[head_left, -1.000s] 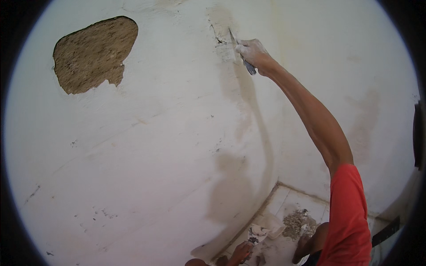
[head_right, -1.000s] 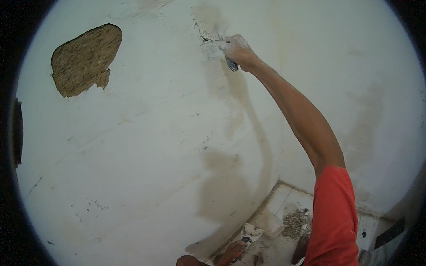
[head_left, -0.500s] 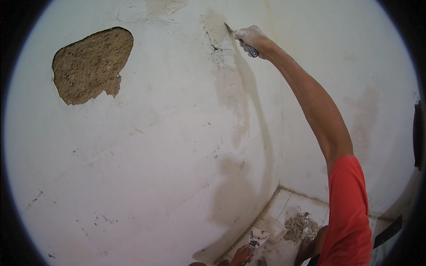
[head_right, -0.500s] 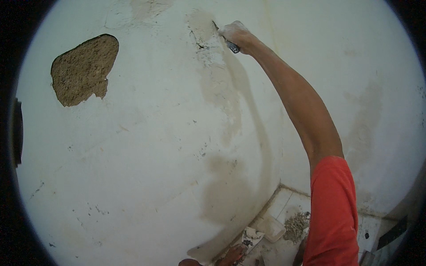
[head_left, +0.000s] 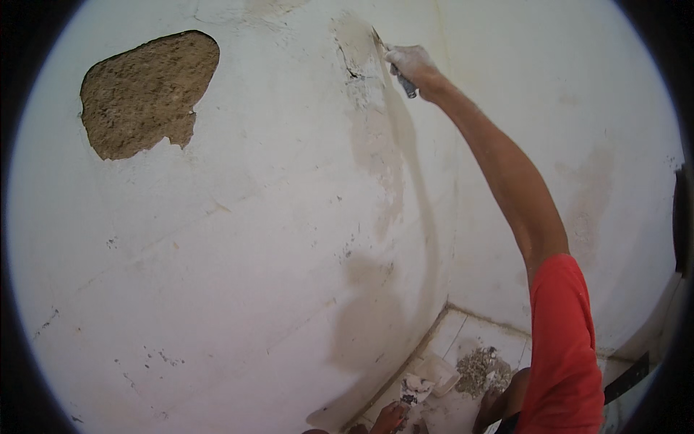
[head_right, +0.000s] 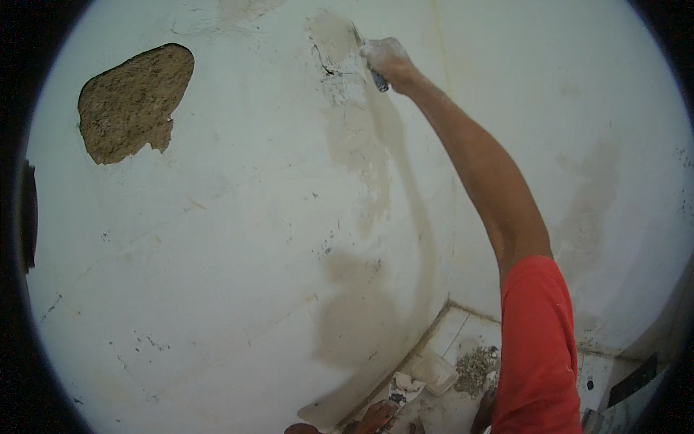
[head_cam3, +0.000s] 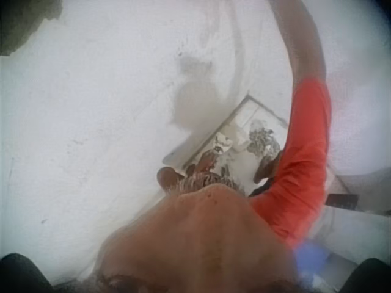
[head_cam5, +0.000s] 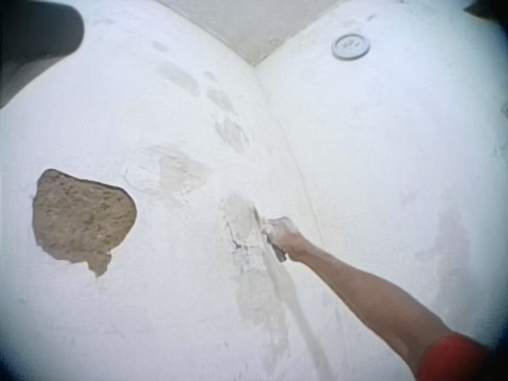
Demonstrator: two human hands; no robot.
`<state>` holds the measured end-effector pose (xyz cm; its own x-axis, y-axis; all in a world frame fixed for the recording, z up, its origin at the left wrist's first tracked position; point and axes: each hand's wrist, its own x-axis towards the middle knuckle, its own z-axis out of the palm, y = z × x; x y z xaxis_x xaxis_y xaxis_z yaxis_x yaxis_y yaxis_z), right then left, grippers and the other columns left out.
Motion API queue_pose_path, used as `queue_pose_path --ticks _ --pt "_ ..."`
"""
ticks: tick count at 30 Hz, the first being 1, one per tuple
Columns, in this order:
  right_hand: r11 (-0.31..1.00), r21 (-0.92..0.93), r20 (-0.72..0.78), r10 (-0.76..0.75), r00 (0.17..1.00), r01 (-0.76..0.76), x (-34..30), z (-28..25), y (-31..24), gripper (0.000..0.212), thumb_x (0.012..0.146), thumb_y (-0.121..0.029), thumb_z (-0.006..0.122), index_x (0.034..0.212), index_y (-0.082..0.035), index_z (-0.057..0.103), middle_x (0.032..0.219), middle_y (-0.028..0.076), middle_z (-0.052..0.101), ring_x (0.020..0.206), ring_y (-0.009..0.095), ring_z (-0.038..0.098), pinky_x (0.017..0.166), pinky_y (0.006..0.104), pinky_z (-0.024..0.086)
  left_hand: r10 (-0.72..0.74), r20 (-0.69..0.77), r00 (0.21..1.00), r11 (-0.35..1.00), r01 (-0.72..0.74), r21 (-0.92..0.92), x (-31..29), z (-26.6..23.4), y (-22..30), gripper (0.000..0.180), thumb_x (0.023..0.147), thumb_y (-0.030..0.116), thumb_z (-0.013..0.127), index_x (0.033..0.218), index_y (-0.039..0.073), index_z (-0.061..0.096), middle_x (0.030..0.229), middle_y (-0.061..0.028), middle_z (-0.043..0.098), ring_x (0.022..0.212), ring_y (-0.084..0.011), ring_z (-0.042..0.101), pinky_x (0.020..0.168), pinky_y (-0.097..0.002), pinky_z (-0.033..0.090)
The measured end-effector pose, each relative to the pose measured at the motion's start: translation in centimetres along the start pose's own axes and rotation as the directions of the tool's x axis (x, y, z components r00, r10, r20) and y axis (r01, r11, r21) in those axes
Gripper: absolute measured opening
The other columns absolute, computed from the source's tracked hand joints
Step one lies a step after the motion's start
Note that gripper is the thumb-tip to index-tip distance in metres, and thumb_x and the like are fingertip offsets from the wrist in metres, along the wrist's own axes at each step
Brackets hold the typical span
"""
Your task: The person mixes putty in a container, transfers it to scrapers, and applies it to holes and damaged areas on a wall while sitting on the floor.
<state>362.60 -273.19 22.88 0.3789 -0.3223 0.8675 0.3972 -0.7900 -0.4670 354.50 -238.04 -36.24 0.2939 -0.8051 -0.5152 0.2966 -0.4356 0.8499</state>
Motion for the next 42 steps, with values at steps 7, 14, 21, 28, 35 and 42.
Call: queue_pose_path --ticks 7,14,21,28,35,42 --pt "0.997 0.019 0.033 -0.08 0.996 0.079 -3.4 5.7 -2.0 0.025 0.094 -0.022 0.057 0.081 -0.002 0.065 0.06 0.002 0.052 0.048 0.009 0.047 0.043 0.0272 0.038 0.164 0.213 0.963 0.977 -0.188 0.098 11.8 -4.9 -12.0 0.044 0.103 0.032 0.046 0.142 0.012 0.045 0.129 -0.0022 0.055 0.104 -0.018 0.055 0.099 -0.0381 0.043" --pt "0.996 0.079 0.116 -0.047 0.992 0.038 -8.5 3.1 -4.1 0.028 0.093 -0.024 0.059 0.08 0.0 0.065 0.059 0.001 0.051 0.046 0.008 0.044 0.043 0.0262 0.037 0.291 0.061 0.955 0.876 -0.292 0.384 7.3 -3.0 -8.1 0.039 0.101 0.027 0.05 0.136 0.01 0.052 0.12 -0.0056 0.059 0.099 -0.0181 0.056 0.092 -0.0374 0.047" --pt "0.997 0.002 0.051 -0.078 0.996 0.078 -0.3 -0.7 -2.2 0.028 0.087 -0.022 0.062 0.073 0.001 0.066 0.057 0.002 0.052 0.046 0.012 0.046 0.042 0.0303 0.037 0.284 0.041 0.958 0.912 -0.283 0.298 9.2 -3.0 -9.6 0.039 0.098 0.03 0.055 0.131 0.008 0.055 0.106 -0.0069 0.063 0.084 -0.0165 0.057 0.076 -0.0342 0.051" --pt "0.992 -0.067 0.178 -0.093 0.98 0.107 -4.7 1.6 -3.5 0.029 0.091 -0.027 0.06 0.086 0.0 0.07 0.06 -0.001 0.047 0.05 0.008 0.039 0.046 0.0277 0.033 0.329 -0.075 0.941 0.916 -0.298 0.27 5.9 -1.9 -6.7 0.033 0.097 0.029 0.056 0.125 0.012 0.059 0.087 -0.0032 0.062 0.068 -0.0146 0.053 0.06 -0.0333 0.047" --pt "0.997 0.067 0.092 -0.049 0.995 0.043 -4.0 -1.2 -3.3 0.024 0.089 -0.025 0.062 0.081 -0.002 0.068 0.061 -0.001 0.05 0.05 0.007 0.042 0.047 0.0266 0.035 0.548 -0.03 0.836 0.818 -0.529 0.227 6.8 -2.5 -9.0 0.039 0.095 0.03 0.06 0.129 0.01 0.057 0.09 -0.0025 0.062 0.07 -0.0131 0.053 0.062 -0.0304 0.047" --pt "0.997 0.067 0.053 0.036 0.998 -0.04 -1.6 -0.9 -1.9 0.023 0.086 -0.024 0.066 0.07 -0.007 0.062 0.059 -0.003 0.046 0.05 0.007 0.04 0.046 0.0265 0.032 0.284 0.122 0.951 0.926 -0.305 0.223 6.4 -3.4 -6.8 0.061 0.093 0.042 0.062 0.14 0.007 0.047 0.104 -0.0036 0.062 0.083 -0.0156 0.055 0.082 -0.0355 0.048"
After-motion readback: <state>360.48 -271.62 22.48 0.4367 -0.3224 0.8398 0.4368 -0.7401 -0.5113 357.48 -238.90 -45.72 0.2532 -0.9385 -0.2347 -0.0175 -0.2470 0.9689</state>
